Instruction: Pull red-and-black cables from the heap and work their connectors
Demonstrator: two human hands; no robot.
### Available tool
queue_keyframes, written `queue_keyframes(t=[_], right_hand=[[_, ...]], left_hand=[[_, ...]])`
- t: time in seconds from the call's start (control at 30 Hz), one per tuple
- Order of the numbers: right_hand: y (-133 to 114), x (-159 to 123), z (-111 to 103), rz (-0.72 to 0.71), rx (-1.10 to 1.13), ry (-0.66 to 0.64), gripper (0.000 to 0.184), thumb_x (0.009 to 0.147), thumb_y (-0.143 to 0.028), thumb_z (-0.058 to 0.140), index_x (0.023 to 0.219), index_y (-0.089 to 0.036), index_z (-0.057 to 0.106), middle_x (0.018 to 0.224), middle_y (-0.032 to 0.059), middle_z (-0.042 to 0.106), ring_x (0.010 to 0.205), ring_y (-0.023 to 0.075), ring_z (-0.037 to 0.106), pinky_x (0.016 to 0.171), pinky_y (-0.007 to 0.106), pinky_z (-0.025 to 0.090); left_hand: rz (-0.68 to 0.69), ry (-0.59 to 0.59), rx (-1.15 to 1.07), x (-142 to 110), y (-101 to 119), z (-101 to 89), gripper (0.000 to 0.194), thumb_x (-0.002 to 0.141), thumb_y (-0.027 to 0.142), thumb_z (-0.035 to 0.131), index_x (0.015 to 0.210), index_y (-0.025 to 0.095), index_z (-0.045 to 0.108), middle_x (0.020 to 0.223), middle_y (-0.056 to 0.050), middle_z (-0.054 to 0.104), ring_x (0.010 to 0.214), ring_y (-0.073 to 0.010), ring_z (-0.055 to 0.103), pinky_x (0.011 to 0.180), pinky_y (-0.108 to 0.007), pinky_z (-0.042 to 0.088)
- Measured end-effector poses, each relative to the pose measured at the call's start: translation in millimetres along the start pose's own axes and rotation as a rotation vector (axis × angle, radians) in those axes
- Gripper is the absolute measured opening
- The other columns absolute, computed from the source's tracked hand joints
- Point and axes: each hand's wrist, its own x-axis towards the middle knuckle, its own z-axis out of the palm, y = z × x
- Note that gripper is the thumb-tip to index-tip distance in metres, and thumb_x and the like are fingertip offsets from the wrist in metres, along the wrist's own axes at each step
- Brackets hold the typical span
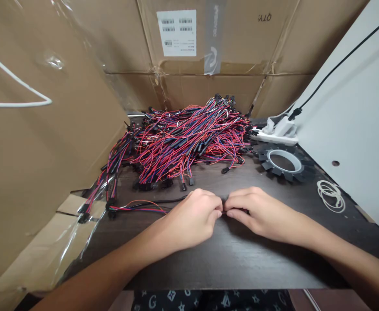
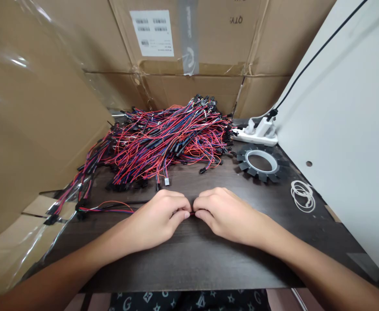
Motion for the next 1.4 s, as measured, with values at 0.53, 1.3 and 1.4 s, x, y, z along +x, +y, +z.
queue_keyframes(t=[0.53,1.3,1.4], right_hand=[[-0.7,7.9,6.5,0.117,0.281,0.028,0.012,0.078,-0.01,0.053,0.068,-0.013,0.06,0.052,-0.0075,0.041,0.05,0.0043,0.033,0.05,0.016,0.026],[7.9,11.4,1.5,0.252,0.626,-0.056,0.009,0.075,-0.017,0.052,0.073,-0.011,0.059,0.053,-0.004,0.047,0.048,0.0067,0.041,0.047,0.018,0.03],[8.1,11.8,2.1,0.258,0.634,-0.063,0.012,0.076,-0.02,0.054,0.074,-0.01,0.06,0.054,-0.0036,0.047,0.048,0.0069,0.041,0.047,0.018,0.03]], left_hand=[[-0.155,0.007,-0.115,2.3,-2.2,2.6,0.014,0.079,0.017,0.058,0.069,0.013,0.066,0.063,0.0,0.062,0.058,-0.0095,0.052,0.06,-0.022,0.035],[-0.238,0.035,-0.268,9.0,-5.0,-1.1,0.014,0.074,0.016,0.057,0.069,0.011,0.069,0.056,0.001,0.058,0.053,-0.0083,0.049,0.056,-0.02,0.037],[-0.239,0.025,-0.28,8.5,-6.3,-3.2,0.013,0.074,0.017,0.058,0.069,0.012,0.069,0.056,0.001,0.058,0.052,-0.0085,0.048,0.056,-0.02,0.037]])
